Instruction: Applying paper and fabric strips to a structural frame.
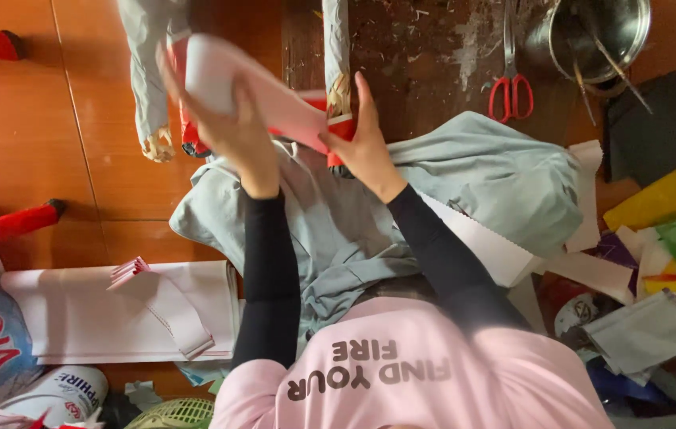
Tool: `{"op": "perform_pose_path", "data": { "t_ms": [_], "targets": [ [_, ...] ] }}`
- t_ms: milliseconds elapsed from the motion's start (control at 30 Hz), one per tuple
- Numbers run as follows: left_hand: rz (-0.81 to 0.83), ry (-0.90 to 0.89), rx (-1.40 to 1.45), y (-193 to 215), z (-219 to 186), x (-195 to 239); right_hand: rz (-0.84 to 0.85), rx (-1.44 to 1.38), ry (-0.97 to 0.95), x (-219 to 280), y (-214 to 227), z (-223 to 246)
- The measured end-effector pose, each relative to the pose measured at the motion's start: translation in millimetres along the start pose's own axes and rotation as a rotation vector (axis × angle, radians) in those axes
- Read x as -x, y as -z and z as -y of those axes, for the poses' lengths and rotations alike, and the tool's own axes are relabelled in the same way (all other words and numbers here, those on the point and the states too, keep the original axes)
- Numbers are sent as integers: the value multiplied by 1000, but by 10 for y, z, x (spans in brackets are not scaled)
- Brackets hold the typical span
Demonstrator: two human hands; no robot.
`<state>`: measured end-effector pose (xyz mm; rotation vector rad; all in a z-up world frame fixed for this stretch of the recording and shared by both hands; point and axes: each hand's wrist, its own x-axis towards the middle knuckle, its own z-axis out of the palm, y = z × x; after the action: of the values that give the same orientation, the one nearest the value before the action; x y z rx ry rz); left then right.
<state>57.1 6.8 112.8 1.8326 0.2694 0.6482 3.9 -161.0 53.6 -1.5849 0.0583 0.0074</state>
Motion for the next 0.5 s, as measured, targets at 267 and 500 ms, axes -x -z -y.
{"op": "perform_pose_path", "data": {
  "t_ms": [267,500],
  "targets": [
    [677,-376,-108,-1159,-360,573,-50,278,48,362,228,-1062],
    [483,-133,-231,-578,451,1001,-445,-604,-412,231,309,-1291]
  ]
}}
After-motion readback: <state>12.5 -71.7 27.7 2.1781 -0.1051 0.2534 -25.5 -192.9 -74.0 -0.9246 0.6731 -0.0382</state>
